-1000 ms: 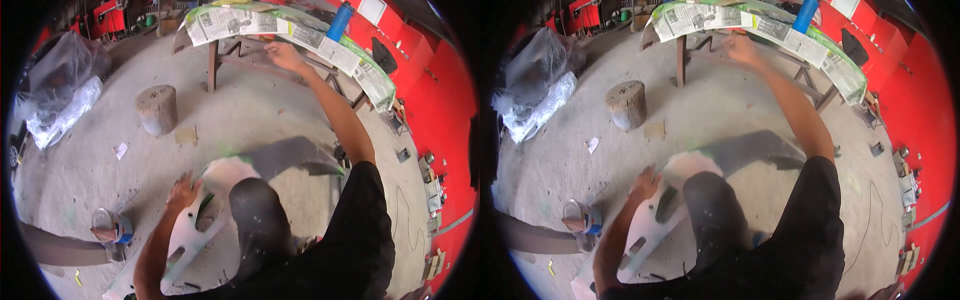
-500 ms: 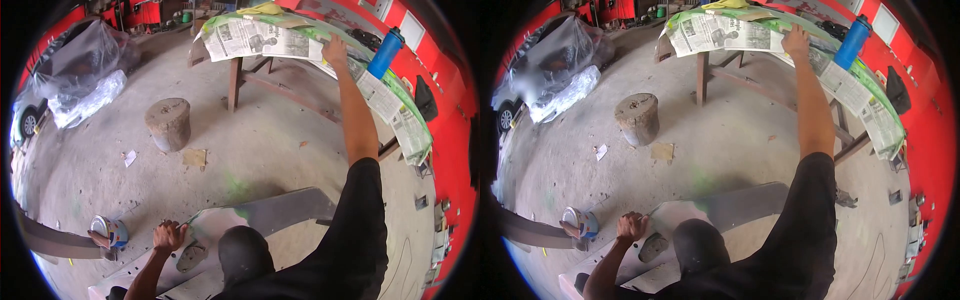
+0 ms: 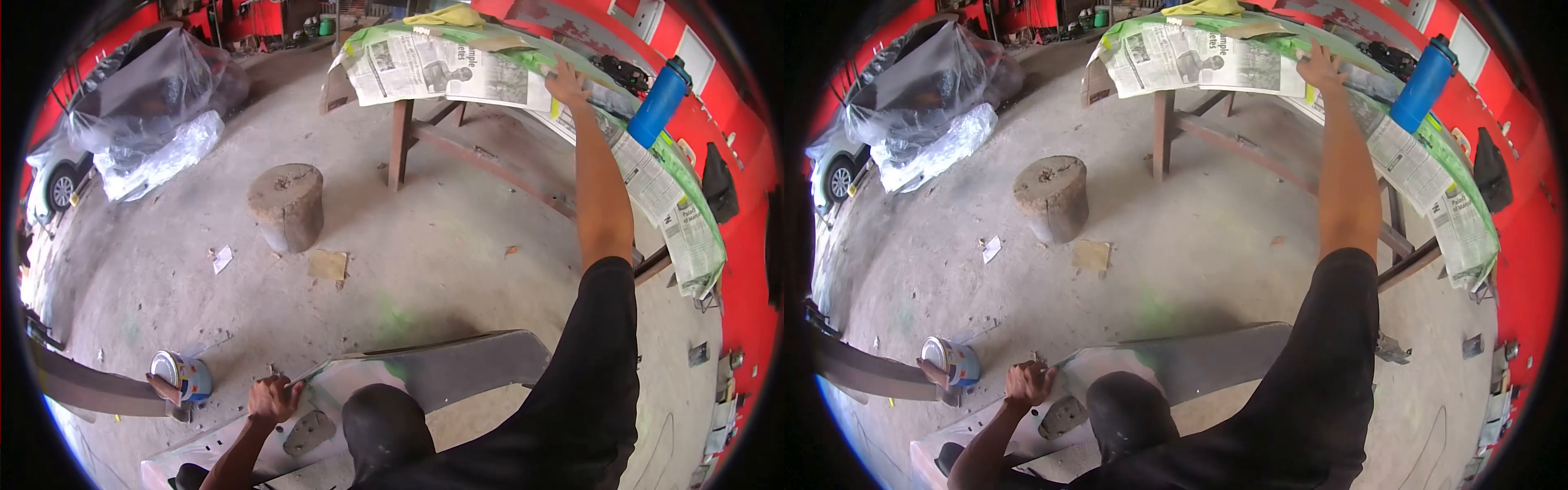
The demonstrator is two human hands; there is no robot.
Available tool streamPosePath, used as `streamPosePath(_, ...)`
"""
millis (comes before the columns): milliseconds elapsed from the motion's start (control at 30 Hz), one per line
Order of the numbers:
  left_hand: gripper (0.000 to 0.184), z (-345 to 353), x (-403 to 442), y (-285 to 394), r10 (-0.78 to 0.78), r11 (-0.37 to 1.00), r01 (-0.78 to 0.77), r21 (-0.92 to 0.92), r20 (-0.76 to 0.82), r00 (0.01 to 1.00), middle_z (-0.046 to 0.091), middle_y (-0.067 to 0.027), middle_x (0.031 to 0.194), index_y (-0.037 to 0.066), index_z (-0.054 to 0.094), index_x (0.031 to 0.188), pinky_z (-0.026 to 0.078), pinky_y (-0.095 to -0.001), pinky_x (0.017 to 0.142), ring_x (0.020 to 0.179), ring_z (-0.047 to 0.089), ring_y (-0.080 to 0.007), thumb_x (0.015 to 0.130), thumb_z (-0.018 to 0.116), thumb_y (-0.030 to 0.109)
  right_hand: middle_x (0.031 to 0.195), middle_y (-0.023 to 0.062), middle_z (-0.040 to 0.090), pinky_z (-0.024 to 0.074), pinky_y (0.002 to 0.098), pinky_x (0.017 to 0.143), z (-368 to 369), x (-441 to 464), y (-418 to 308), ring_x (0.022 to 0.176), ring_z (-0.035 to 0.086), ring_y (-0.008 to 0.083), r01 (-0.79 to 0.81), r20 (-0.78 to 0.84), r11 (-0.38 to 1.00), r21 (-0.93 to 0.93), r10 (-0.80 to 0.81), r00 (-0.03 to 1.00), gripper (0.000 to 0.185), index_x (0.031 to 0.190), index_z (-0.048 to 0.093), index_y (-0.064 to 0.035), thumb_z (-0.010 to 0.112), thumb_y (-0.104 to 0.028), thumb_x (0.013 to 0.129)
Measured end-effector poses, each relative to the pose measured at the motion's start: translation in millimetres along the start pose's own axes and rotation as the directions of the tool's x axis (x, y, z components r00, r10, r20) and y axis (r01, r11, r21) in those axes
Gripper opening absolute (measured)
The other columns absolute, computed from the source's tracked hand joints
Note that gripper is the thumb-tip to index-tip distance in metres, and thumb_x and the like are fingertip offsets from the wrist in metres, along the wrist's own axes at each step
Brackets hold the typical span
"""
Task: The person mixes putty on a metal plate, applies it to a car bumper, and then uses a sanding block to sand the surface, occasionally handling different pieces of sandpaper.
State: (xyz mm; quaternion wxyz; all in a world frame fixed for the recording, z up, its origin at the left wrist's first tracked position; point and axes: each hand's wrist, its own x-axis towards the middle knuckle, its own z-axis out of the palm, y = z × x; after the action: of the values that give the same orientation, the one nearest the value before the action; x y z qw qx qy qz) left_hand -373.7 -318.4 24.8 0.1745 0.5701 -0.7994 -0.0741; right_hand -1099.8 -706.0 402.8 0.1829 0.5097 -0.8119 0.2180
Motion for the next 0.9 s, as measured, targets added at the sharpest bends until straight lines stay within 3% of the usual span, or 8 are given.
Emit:
streamPosePath(100,0.037,-3,6,1,-0.101,0.993,0.110,-0.044,0.159,0.982,0.075,-0.0165,0.085,0.004,0.077,0.088,0.060,-0.0473,0.069,0.077,0.074,-0.0391,0.092,0.073,0.041,0.175,0.0009,0.018,0.0081,0.0742,0.122,-16,5,3,0.160,0.009,0.0407,0.041,0.088,0.989,-0.145,-0.029,0.996,0.079,0.166,0.026,-0.0336,0.053,-0.036,0.092)
streamPosePath(167,0.037,-1,5,2,-0.091,0.993,0.100,-0.065,0.135,0.987,0.074,-0.0172,0.084,0.004,0.076,0.085,0.059,-0.0475,0.068,0.075,0.073,-0.0399,0.092,0.073,0.040,0.175,0.0009,0.018,0.0079,0.0752,0.121,-16,8,2,0.160,0.008,0.0405,0.067,0.161,0.976,-0.209,-0.033,0.986,0.078,0.165,0.028,-0.0333,0.053,-0.039,0.091)
streamPosePath(333,0.037,7,2,-5,-0.023,0.995,0.028,-0.093,0.048,0.999,0.072,-0.0189,0.080,0.003,0.074,0.081,0.058,-0.0497,0.067,0.072,0.071,-0.0430,0.092,0.072,0.038,0.175,-0.0013,0.018,0.0086,0.0759,0.121,-15,7,2,0.161,0.004,0.0408,0.034,0.128,0.993,-0.117,-0.019,0.992,0.081,0.166,0.026,-0.0349,0.053,-0.045,0.090)
streamPosePath(467,0.036,5,4,-5,-0.070,0.995,0.078,-0.068,0.115,0.991,0.073,-0.0191,0.081,0.003,0.075,0.082,0.058,-0.0494,0.069,0.074,0.072,-0.0424,0.092,0.072,0.038,0.174,-0.0031,0.020,0.0132,0.0761,0.120,-21,11,-2,0.160,0.005,0.0408,0.022,0.117,0.994,-0.103,-0.009,0.993,0.079,0.164,0.029,-0.0385,0.054,-0.047,0.090)
streamPosePath(567,0.036,5,4,-2,-0.098,0.992,0.109,-0.071,0.143,0.985,0.073,-0.0192,0.081,0.004,0.076,0.083,0.059,-0.0493,0.070,0.075,0.072,-0.0417,0.092,0.072,0.038,0.173,-0.0025,0.022,0.0170,0.0770,0.119,-16,29,13,0.159,0.008,0.0410,0.118,0.202,0.970,-0.214,-0.074,0.977,0.074,0.162,0.035,-0.0398,0.056,-0.049,0.091)
streamPosePath(667,0.037,2,5,2,-0.104,0.991,0.115,-0.073,0.140,0.985,0.074,-0.0189,0.082,0.004,0.076,0.083,0.059,-0.0490,0.070,0.075,0.073,-0.0414,0.092,0.072,0.039,0.172,-0.0017,0.026,0.0173,0.0774,0.118,-3,57,33,0.159,0.009,0.0412,0.207,0.274,0.963,-0.171,-0.156,0.949,0.071,0.160,0.039,-0.0391,0.056,-0.050,0.091)
streamPosePath(767,0.037,0,4,1,-0.106,0.991,0.116,-0.067,0.132,0.986,0.074,-0.0180,0.082,0.004,0.077,0.083,0.059,-0.0485,0.070,0.075,0.073,-0.0412,0.091,0.073,0.040,0.169,-0.0005,0.031,0.0179,0.0775,0.118,-26,21,13,0.158,0.013,0.0408,0.214,0.220,0.962,-0.168,-0.175,0.960,0.067,0.158,0.042,-0.0359,0.059,-0.047,0.095)
streamPosePath(900,0.035,4,2,-2,-0.027,0.998,0.029,-0.047,0.029,0.999,0.074,-0.0174,0.081,0.004,0.076,0.081,0.059,-0.0482,0.069,0.074,0.073,-0.0407,0.090,0.074,0.038,0.160,0.0022,0.042,0.0265,0.0744,0.114,-25,-3,3,0.153,0.028,0.0385,0.345,-0.106,0.907,-0.244,-0.378,0.920,0.056,0.154,0.046,-0.0264,0.059,-0.038,0.101)
